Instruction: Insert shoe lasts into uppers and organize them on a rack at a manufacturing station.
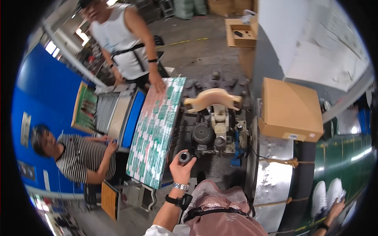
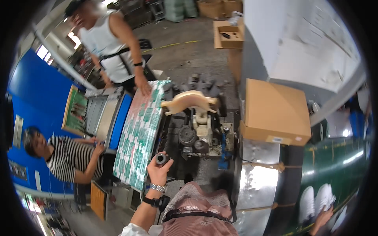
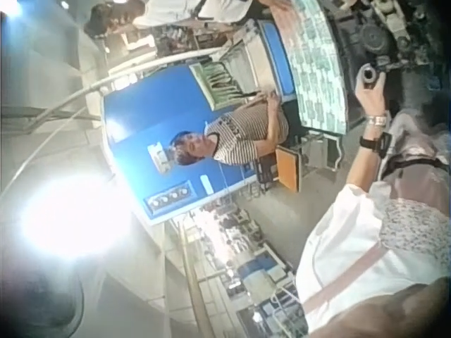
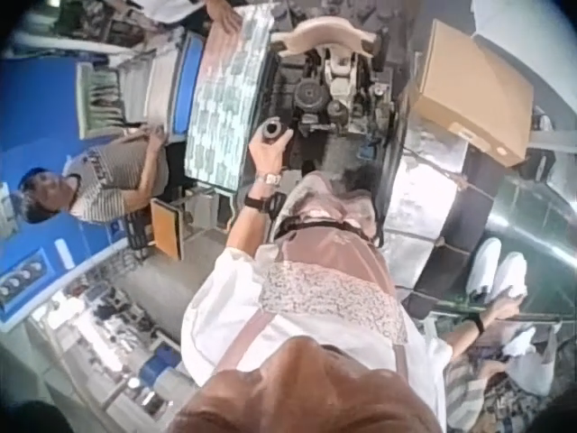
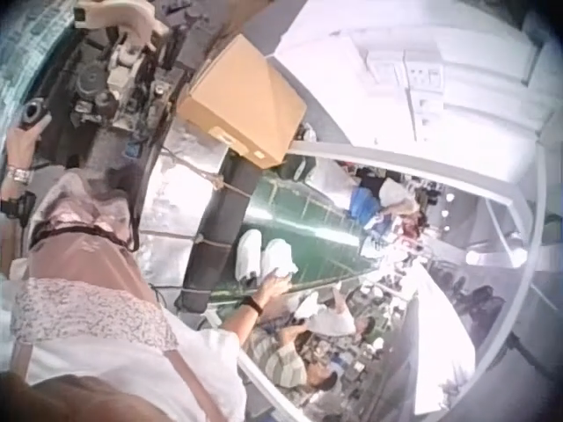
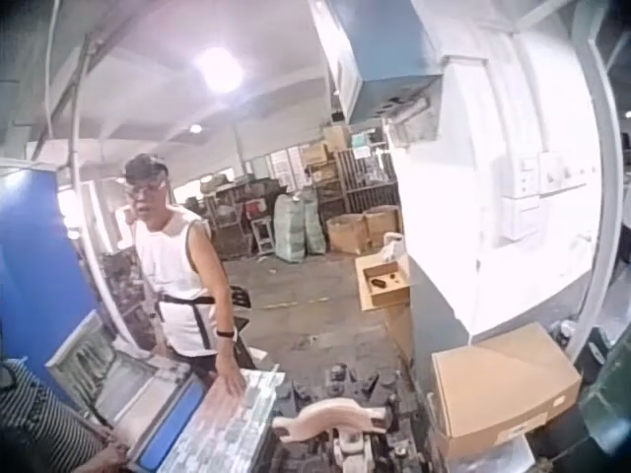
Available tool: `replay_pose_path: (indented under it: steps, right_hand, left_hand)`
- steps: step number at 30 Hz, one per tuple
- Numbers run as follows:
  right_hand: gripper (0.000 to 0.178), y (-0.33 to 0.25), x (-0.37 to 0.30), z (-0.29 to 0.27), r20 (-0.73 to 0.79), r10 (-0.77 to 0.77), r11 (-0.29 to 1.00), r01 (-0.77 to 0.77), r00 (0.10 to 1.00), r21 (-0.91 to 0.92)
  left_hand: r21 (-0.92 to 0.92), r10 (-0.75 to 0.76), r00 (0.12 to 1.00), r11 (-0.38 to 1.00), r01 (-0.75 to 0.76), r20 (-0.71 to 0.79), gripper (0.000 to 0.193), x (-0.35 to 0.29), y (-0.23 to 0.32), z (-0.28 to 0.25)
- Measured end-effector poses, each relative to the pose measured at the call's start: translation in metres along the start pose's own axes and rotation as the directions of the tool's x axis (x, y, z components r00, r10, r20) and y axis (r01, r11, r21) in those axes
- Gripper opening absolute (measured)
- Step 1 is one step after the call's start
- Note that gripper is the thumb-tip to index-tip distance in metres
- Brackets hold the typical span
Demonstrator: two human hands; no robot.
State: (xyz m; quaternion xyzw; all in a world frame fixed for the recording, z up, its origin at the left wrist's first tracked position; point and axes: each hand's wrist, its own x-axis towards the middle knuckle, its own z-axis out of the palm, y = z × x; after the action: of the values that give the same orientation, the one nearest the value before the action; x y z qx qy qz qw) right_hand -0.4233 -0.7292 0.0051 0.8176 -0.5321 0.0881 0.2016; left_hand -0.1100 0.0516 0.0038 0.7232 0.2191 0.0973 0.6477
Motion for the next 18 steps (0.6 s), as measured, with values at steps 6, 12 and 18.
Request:
replay_pose_path:
  steps: [6, 12, 18]
  right_hand:
    - [0.043, -0.386, -0.255, -0.225, -0.194, -0.866, -0.116, 0.192, 0.46, 0.974]
    - [0.049, -0.524, -0.41, -0.411, -0.499, -0.849, -0.511, 0.515, -0.175, 0.688]
    - [0.048, -0.563, -0.488, -0.43, -0.508, -0.847, -0.502, 0.557, -0.159, 0.662]
  left_hand:
    - [-0.17, 0.039, 0.997, 0.985, -0.029, 0.059, 0.045, 0.006, 0.005, -0.004]
    - [-0.117, 0.18, 0.983, 0.978, -0.175, 0.04, 0.045, 0.028, 0.004, -0.06]
    - [-0.236, 0.178, 0.984, 0.957, -0.169, 0.016, 0.049, 0.064, -0.014, -0.131]
